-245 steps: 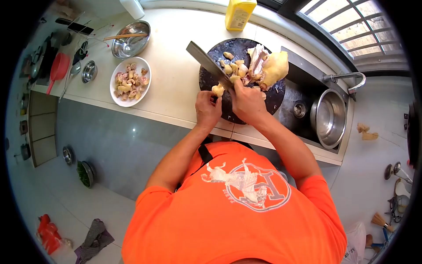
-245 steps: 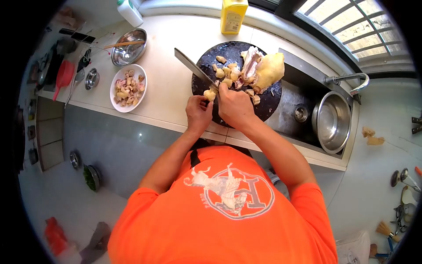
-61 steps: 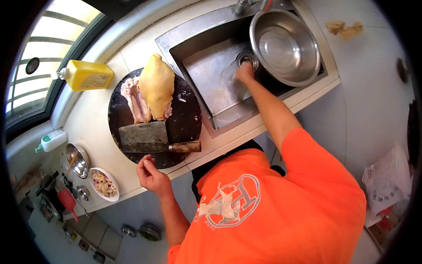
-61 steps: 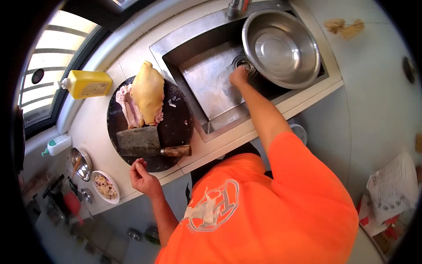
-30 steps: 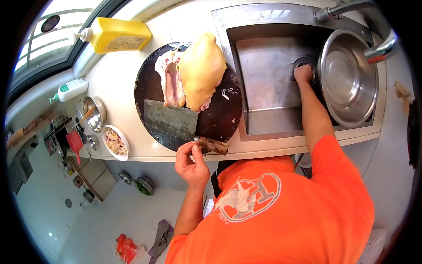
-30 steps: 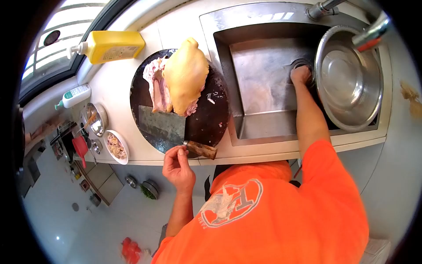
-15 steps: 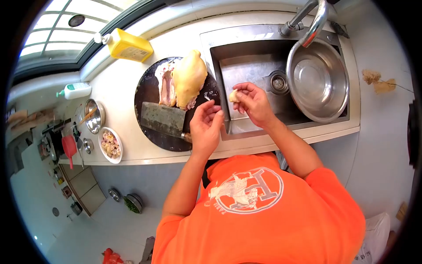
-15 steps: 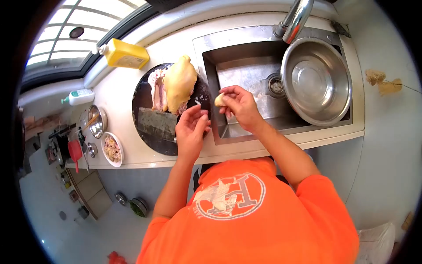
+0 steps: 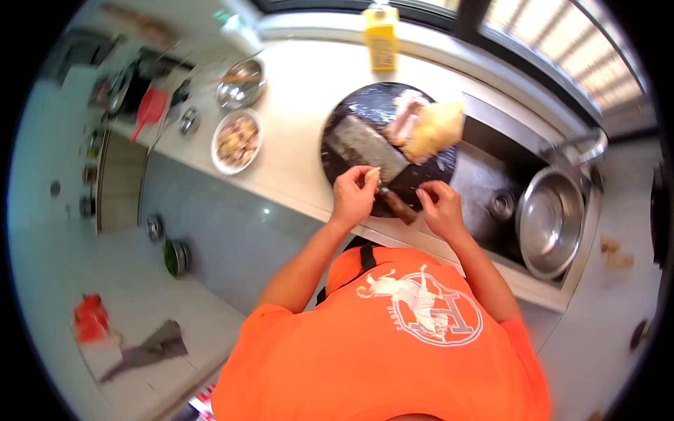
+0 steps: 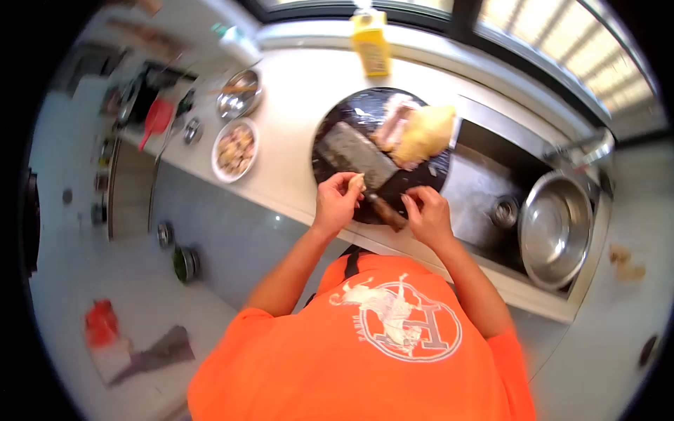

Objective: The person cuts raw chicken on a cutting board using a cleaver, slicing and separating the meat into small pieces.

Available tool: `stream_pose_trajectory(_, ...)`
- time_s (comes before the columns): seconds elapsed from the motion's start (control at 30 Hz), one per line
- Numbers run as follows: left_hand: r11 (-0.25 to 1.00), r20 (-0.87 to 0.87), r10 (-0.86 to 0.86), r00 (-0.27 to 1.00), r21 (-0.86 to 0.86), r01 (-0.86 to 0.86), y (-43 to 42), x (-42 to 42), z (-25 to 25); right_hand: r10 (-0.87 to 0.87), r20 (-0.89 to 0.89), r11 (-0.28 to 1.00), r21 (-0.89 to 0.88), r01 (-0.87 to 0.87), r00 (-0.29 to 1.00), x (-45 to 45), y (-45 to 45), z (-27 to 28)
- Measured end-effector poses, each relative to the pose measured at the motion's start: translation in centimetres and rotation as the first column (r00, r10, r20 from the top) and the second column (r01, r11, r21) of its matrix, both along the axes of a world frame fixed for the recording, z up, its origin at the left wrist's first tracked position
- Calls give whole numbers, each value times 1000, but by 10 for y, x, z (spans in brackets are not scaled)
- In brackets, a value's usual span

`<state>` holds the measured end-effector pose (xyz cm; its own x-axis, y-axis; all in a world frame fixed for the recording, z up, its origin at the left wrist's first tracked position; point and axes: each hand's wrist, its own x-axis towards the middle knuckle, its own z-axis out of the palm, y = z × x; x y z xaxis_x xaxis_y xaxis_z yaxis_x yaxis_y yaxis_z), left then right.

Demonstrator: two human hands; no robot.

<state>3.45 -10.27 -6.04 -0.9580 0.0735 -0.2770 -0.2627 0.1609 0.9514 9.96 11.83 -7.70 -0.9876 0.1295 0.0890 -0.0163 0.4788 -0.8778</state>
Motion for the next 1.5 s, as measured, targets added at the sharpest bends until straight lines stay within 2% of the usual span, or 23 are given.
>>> stream_pose_trajectory(0.03, 997, -3, 67, 998, -43, -67, -23, -7, -3, 48, -1, 996, 77, -48, 999, 1, -10, 1)
stream_pose_trajectory(0.07, 979, -147, 129, 981, -136, -149, -56, -19, -25, 98, 64, 989, 108, -105, 993, 1, -22, 6)
stream_pose_trajectory(0.1, 947, -285, 166, 944, -221, -233, -93, -29, -46, 150, 27, 960, 236, -152, 988, 0, -33, 8)
stream_pose_trajectory(0.17, 816, -410, 232, 882, -412, -406, -153, -51, -45, 256, -38, 849, 487, -206, 966, -9, -53, 13)
stream_pose_trajectory(0.23, 664, -506, 202, 839, -559, -497, -205, -80, -38, 282, 100, 774, 565, -288, 954, -15, -67, 10)
stream_pose_trajectory(0.3, 569, -673, 113, 731, -559, -603, -253, -114, -43, 270, 193, 722, 608, -331, 943, -23, -80, 9)
stream_pose_trajectory(0.4, 516, -692, 32, 722, -607, -605, -290, -154, -43, 261, 265, 685, 627, -372, 928, -33, -88, 13)
stream_pose_trajectory(0.5, 456, -494, -125, 861, -799, -392, -301, -167, -48, 247, 300, 678, 627, -385, 922, -34, -90, 15)
stream_pose_trajectory(0.53, 384, -393, -131, 910, -867, -318, -299, -166, -51, 240, 304, 678, 627, -384, 922, -37, -90, 16)
stream_pose_trajectory(0.67, 291, -263, -211, 942, -936, -196, -302, -169, -62, 247, 282, 663, 649, -374, 927, -37, -97, 19)
stream_pose_trajectory(0.77, 332, -555, -194, 809, -813, -478, -282, -175, -58, 301, 210, 602, 715, -356, 930, -40, -96, 2)
stream_pose_trajectory(0.87, 602, -519, -121, 846, -716, -353, -236, -192, -37, 249, 208, 601, 732, -320, 946, -36, -101, 9)
stream_pose_trajectory(0.93, 794, -391, -115, 913, -588, -152, -198, -212, -27, 268, 118, 646, 714, -270, 956, -33, -99, 24)
stream_pose_trajectory(1.0, 895, -258, -210, 943, -440, 79, -143, -226, -22, 207, 146, 767, 589, -253, 967, -13, -92, 49)
stream_pose_trajectory(1.07, 891, -134, -362, 923, -340, 300, -88, -237, -11, 126, 179, 894, 405, -190, 976, 6, -83, 63)
stream_pose_trajectory(1.1, 869, -56, -428, 902, -299, 394, -66, -237, -5, 117, 200, 897, 399, -189, 973, 16, -75, 62)
stream_pose_trajectory(1.17, 809, -10, -527, 850, -313, 498, -19, -239, -14, 100, 225, 905, 385, -182, 969, 30, -57, 55)
stream_pose_trajectory(1.2, 737, -16, -595, 803, -411, 538, 2, -236, -12, 100, 183, 913, 374, -163, 978, 38, -51, 51)
stream_pose_trajectory(1.23, 688, -83, -620, 780, -534, 491, 21, -230, -14, 90, 188, 915, 373, -155, 978, 43, -44, 49)
stream_pose_trajectory(1.3, 584, 40, -686, 727, -566, 582, 53, -219, -13, 74, 204, 921, 363, -145, 976, 55, -35, 46)
stream_pose_trajectory(1.37, 526, 119, -671, 731, -618, 583, 82, -207, -22, 80, 228, 934, 324, -153, 970, 59, -25, 46)
stream_pose_trajectory(1.4, 574, 44, -618, 785, -657, 489, 91, -196, -25, 88, 244, 940, 302, -162, 966, 62, -21, 46)
stream_pose_trajectory(1.5, 666, 9, -423, 906, -676, 317, 110, -184, -42, 103, 264, 946, 273, -177, 959, 62, -13, 50)
